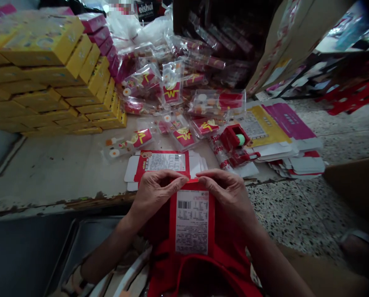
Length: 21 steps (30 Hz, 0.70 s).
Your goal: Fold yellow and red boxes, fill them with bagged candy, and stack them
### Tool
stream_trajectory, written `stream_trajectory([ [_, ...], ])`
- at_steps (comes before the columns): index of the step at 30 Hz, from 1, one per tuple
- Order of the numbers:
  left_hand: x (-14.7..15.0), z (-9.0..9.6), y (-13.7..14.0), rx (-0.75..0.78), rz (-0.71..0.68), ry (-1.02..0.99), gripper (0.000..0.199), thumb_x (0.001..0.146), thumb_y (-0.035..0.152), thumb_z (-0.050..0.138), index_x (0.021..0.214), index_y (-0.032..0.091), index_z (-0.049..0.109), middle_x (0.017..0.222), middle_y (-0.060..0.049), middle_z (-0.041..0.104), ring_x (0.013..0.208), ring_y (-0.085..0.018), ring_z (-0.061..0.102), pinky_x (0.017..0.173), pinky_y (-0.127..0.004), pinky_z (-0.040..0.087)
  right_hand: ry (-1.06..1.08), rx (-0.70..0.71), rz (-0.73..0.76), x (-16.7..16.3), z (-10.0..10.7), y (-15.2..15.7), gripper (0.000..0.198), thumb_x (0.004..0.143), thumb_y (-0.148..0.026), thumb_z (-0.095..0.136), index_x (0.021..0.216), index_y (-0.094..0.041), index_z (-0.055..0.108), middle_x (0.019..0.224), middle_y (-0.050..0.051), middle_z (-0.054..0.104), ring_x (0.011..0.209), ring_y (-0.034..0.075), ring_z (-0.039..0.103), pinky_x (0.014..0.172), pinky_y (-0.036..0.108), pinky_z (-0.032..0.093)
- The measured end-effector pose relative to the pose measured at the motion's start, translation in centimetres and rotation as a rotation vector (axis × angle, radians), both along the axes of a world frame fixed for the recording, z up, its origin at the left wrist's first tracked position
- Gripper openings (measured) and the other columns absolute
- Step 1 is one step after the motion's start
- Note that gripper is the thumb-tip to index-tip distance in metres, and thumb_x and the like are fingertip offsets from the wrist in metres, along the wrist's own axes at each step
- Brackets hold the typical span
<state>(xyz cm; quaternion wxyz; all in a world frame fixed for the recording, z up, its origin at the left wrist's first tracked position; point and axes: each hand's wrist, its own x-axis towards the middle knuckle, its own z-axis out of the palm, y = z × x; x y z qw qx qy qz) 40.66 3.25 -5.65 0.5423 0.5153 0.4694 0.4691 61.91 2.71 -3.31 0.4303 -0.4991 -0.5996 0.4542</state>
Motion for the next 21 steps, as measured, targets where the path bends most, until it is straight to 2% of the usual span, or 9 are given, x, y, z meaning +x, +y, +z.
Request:
stream_trajectory([
  [3, 0.6, 1.7, 0.6, -0.067, -0.037, -0.081, 0.025, 0.075, 0.04, 0.086, 0.086, 0.018, 0.082, 0.082, -0.006, 0.08, 0.071, -0.019, 0.072, 0.063, -0.026, 0.056, 0.076, -0.055, -0.045, -0.4, 1.4, 0.2, 0.013, 0.083, -0.036, 0.082, 0.087, -0.024, 0.08, 0.076, 0.001, 0.077, 0.065, 0.016, 0.068, 0.057, 0.025, 0.053],
  [6, 0.5, 2.5, 0.8, -0.083, -0.075, -0.077, 0.023, 0.079, 0.041, 0.083, 0.082, 0.018, 0.082, 0.079, -0.006, 0.079, 0.069, -0.018, 0.071, 0.062, -0.025, 0.055, 0.151, -0.128, -0.038, 0.2, 1.8, 0.0, 0.013, 0.082, -0.036, 0.084, 0.084, -0.023, 0.08, 0.076, 0.002, 0.078, 0.065, 0.016, 0.069, 0.057, 0.025, 0.056],
  [9, -0.4, 1.6, 0.1, -0.045, -0.123, -0.035, 0.025, 0.089, 0.043, 0.074, 0.091, 0.02, 0.083, 0.092, -0.007, 0.081, 0.087, -0.022, 0.074, 0.076, -0.028, 0.058, 0.221, -0.232, 0.004, 1.5, 1.3, -0.4, 0.018, 0.081, -0.036, 0.084, 0.095, -0.025, 0.083, 0.087, 0.005, 0.081, 0.074, 0.02, 0.074, 0.066, 0.031, 0.062],
  [11, -0.6, 0.2, -0.8, -0.014, -0.143, -0.047, 0.023, 0.086, 0.039, 0.078, 0.1, 0.021, 0.081, 0.104, -0.007, 0.08, 0.098, -0.024, 0.073, 0.083, -0.029, 0.059, 0.237, -0.255, 0.063, 1.9, 0.6, -0.9, 0.027, 0.081, -0.034, 0.084, 0.107, -0.027, 0.082, 0.101, 0.005, 0.081, 0.085, 0.023, 0.076, 0.073, 0.035, 0.065],
  [12, -0.5, -0.5, -1.4, -0.023, -0.163, -0.082, 0.028, 0.082, 0.036, 0.082, 0.105, 0.022, 0.079, 0.107, -0.007, 0.079, 0.099, -0.024, 0.073, 0.083, -0.029, 0.059, 0.229, -0.235, 0.091, 2.0, 0.2, -1.2, 0.029, 0.081, -0.033, 0.084, 0.11, -0.028, 0.081, 0.108, 0.005, 0.08, 0.092, 0.024, 0.076, 0.077, 0.037, 0.066],
  [14, 0.3, -1.8, -2.6, -0.103, -0.171, -0.214, 0.039, 0.077, 0.033, 0.087, 0.112, 0.024, 0.072, 0.104, -0.004, 0.077, 0.088, -0.021, 0.073, 0.075, -0.028, 0.06, 0.184, -0.146, 0.115, 1.6, -0.3, -1.9, 0.026, 0.083, -0.03, 0.083, 0.108, -0.029, 0.081, 0.118, 0.005, 0.077, 0.104, 0.025, 0.074, 0.085, 0.039, 0.065],
  [16, 1.7, -2.2, -3.4, -0.216, -0.134, -0.357, 0.036, 0.083, 0.035, 0.082, 0.113, 0.027, 0.063, 0.091, 0.0, 0.074, 0.071, -0.016, 0.07, 0.064, -0.026, 0.059, 0.098, -0.04, 0.103, 1.3, -0.2, -2.5, 0.021, 0.086, -0.028, 0.079, 0.107, -0.029, 0.081, 0.12, 0.005, 0.076, 0.11, 0.025, 0.072, 0.092, 0.041, 0.062],
  [19, 3.2, -1.3, -3.1, -0.274, -0.064, -0.439, 0.029, 0.09, 0.04, 0.073, 0.109, 0.028, 0.054, 0.075, 0.005, 0.067, 0.054, -0.012, 0.062, 0.051, -0.022, 0.053, -0.044, 0.023, 0.128, 2.9, 1.2, -2.0, 0.031, 0.089, -0.03, 0.077, 0.12, -0.031, 0.077, 0.129, 0.005, 0.073, 0.114, 0.026, 0.07, 0.097, 0.044, 0.059],
  [21, 3.3, 0.1, -1.8, -0.183, -0.015, -0.424, 0.029, 0.089, 0.04, 0.074, 0.105, 0.027, 0.054, 0.073, 0.005, 0.065, 0.053, -0.011, 0.061, 0.05, -0.02, 0.052, -0.079, 0.079, 0.017, 5.9, 2.6, -0.3, 0.039, 0.091, -0.038, 0.074, 0.129, -0.032, 0.071, 0.131, 0.006, 0.072, 0.109, 0.025, 0.072, 0.095, 0.044, 0.059],
])
